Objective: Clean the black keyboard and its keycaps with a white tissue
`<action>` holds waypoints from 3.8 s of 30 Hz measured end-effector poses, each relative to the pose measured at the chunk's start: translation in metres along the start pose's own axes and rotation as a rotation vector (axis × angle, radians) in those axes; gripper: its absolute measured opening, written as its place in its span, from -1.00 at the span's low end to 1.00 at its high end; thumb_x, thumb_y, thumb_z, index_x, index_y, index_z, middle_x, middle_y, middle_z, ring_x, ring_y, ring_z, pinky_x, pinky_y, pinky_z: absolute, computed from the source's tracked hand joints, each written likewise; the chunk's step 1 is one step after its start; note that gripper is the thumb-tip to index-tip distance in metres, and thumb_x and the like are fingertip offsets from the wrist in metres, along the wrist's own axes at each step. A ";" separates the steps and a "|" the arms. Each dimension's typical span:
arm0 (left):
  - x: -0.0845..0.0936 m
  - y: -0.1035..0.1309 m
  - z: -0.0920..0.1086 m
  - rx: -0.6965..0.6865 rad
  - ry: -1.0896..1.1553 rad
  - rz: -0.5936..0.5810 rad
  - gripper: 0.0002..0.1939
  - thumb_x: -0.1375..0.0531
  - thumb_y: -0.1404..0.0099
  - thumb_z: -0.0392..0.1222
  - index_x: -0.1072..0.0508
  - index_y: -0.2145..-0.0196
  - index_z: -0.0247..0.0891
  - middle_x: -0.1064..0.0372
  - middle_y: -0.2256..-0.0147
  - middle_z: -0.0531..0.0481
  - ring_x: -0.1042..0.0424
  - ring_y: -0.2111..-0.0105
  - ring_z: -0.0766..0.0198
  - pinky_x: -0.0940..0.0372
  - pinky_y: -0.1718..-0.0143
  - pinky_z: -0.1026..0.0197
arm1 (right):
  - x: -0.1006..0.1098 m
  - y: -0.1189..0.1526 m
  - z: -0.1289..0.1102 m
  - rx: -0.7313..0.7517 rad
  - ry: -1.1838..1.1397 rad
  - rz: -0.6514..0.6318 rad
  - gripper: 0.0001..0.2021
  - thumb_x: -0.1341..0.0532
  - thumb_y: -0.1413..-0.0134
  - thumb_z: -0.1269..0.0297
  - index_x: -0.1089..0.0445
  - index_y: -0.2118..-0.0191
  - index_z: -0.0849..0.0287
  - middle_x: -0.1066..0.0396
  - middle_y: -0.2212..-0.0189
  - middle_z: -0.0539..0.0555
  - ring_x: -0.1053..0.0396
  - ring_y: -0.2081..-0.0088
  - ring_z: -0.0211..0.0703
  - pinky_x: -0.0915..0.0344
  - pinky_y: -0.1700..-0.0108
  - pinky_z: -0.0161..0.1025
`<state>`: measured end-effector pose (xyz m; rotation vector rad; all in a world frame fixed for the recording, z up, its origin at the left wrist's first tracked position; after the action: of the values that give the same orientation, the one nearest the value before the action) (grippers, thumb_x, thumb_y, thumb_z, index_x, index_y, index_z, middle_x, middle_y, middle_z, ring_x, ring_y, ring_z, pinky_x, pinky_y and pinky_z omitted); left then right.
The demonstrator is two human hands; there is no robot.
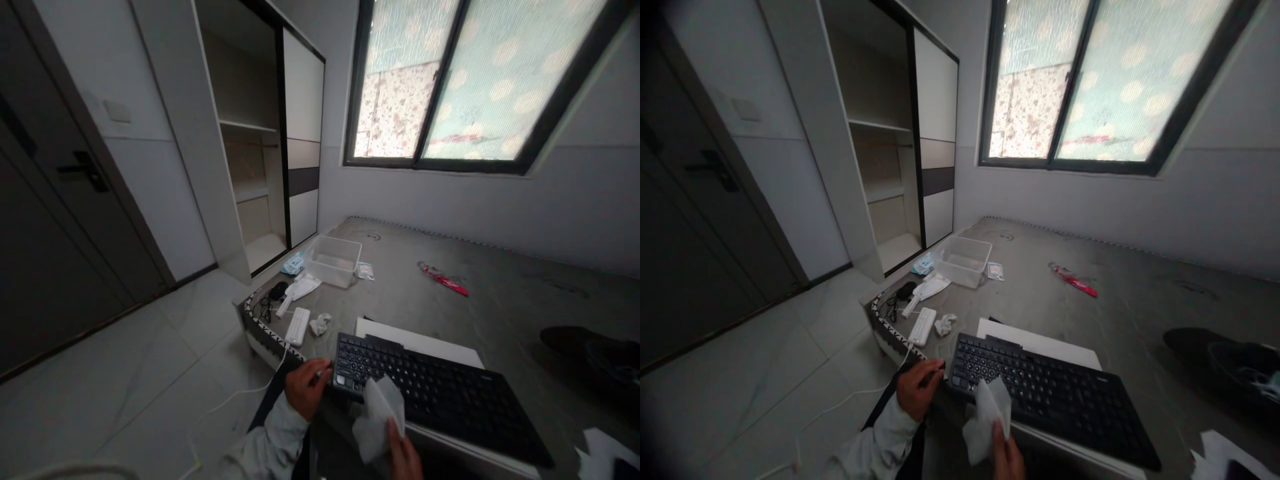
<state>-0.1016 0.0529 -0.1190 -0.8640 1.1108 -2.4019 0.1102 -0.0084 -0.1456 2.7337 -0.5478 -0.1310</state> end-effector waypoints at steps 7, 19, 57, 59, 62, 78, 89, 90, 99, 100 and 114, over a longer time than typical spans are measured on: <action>0.008 0.036 0.063 0.099 0.119 -0.275 -0.77 -0.22 -0.22 0.04 -0.51 0.26 -0.13 -0.58 0.35 0.00 -0.56 0.35 0.25 -0.46 0.37 0.31 | -0.025 0.024 0.014 -0.058 -0.221 -0.239 -0.34 -0.38 0.58 -0.30 -0.55 0.39 0.20 -0.60 0.40 0.09 -0.50 0.24 0.07 -0.42 0.19 -0.17; -0.007 0.056 0.056 0.123 0.202 -0.547 -0.59 -0.22 -0.22 -0.06 -0.47 -0.01 -0.20 -0.61 0.23 -0.08 -0.56 0.41 0.26 -0.46 0.34 0.30 | -0.002 0.017 0.016 -0.049 -0.163 -0.418 -0.37 -0.42 0.31 -0.05 -0.49 0.09 0.25 -0.61 0.30 0.14 -0.53 0.21 0.07 -0.40 0.14 -0.12; -0.025 0.043 0.051 0.279 0.288 -0.616 -0.55 -0.26 -0.15 -0.05 -0.42 0.00 -0.19 -0.48 0.13 -0.08 -0.44 0.13 0.16 -0.34 0.06 0.15 | -0.001 0.010 0.008 0.138 0.094 -0.247 -0.40 -0.26 0.22 -0.23 -0.56 0.31 0.30 -0.58 0.46 0.12 -0.49 0.34 0.06 -0.37 0.29 -0.18; -0.025 0.042 0.051 0.301 0.268 -0.623 -0.54 -0.29 -0.12 0.00 -0.44 0.04 -0.22 -0.49 0.21 -0.06 -0.45 0.25 0.20 -0.36 0.17 0.19 | -0.002 0.011 0.007 0.106 0.067 -0.277 -0.41 -0.29 0.21 -0.19 -0.55 0.25 0.30 -0.59 0.47 0.12 -0.49 0.40 0.03 -0.37 0.34 -0.19; -0.027 0.043 0.048 0.382 0.278 -0.671 -0.51 -0.30 -0.10 0.03 -0.44 0.04 -0.21 -0.45 0.32 0.05 -0.27 0.56 0.41 -0.27 0.47 0.32 | -0.002 0.013 0.005 0.069 -0.012 -0.241 -0.42 -0.34 0.26 -0.13 -0.54 0.22 0.31 -0.59 0.47 0.14 -0.49 0.42 0.01 -0.36 0.37 -0.20; -0.048 0.045 0.038 0.821 0.653 -0.697 -0.58 -0.35 0.04 0.12 -0.44 0.45 -0.32 -0.37 0.56 0.11 -0.27 0.56 0.42 -0.13 0.51 0.35 | -0.002 0.006 0.011 0.097 -0.022 -0.207 -0.35 -0.28 0.18 -0.18 -0.48 0.13 0.36 -0.54 0.51 0.12 -0.40 0.52 -0.09 -0.29 0.45 -0.25; -0.046 0.045 0.035 0.884 0.752 -0.785 -0.43 -0.31 0.03 0.23 -0.55 0.26 -0.36 -0.35 0.57 0.09 -0.09 0.70 0.51 0.02 0.68 0.37 | -0.006 0.001 0.019 0.165 -0.030 -0.227 -0.46 -0.19 0.10 -0.24 -0.47 0.33 0.23 -0.51 0.55 0.05 -0.37 0.50 -0.14 -0.24 0.45 -0.28; -0.046 0.045 0.037 0.869 0.749 -0.774 -0.45 -0.33 0.04 0.19 -0.54 0.26 -0.35 -0.38 0.52 0.06 -0.10 0.68 0.52 0.01 0.66 0.37 | -0.007 0.001 0.021 0.163 -0.038 -0.225 -0.47 -0.20 0.11 -0.23 -0.44 0.31 0.22 -0.50 0.55 0.04 -0.37 0.51 -0.15 -0.25 0.45 -0.28; -0.044 0.042 0.041 0.812 0.661 -0.693 -0.57 -0.43 0.12 -0.02 -0.48 0.35 -0.33 -0.38 0.44 0.09 -0.19 0.59 0.51 -0.03 0.60 0.43 | -0.003 0.006 0.016 0.181 -0.018 -0.171 -0.59 -0.29 0.15 -0.11 -0.38 0.40 0.18 -0.50 0.58 0.04 -0.38 0.54 -0.16 -0.23 0.51 -0.31; -0.044 0.042 0.041 0.818 0.652 -0.703 -0.57 -0.41 0.10 0.00 -0.48 0.33 -0.33 -0.40 0.43 0.07 -0.21 0.60 0.50 -0.04 0.62 0.42 | -0.002 0.006 0.015 0.186 -0.015 -0.165 -0.59 -0.29 0.15 -0.11 -0.39 0.41 0.18 -0.51 0.56 0.05 -0.39 0.53 -0.15 -0.24 0.50 -0.31; -0.041 0.048 0.036 0.866 0.510 -0.764 -0.52 -0.30 -0.02 0.17 -0.61 0.40 -0.40 -0.34 0.70 0.08 -0.11 0.78 0.47 -0.02 0.76 0.35 | -0.002 0.002 0.018 0.178 0.036 -0.164 -0.58 -0.31 0.15 -0.10 -0.44 0.35 0.20 -0.56 0.49 0.13 -0.46 0.47 -0.04 -0.31 0.46 -0.24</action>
<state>-0.0437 0.0253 -0.1534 -0.3859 -0.3204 -3.3644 0.1050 -0.0154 -0.1619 2.9469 -0.3391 -0.0758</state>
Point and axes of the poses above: each hand's wrist, its own y-axis away from the middle knuckle, its own x-axis out of the back of the hand, z = x × y, the point moved 1 cm from there along -y, towards the middle knuckle
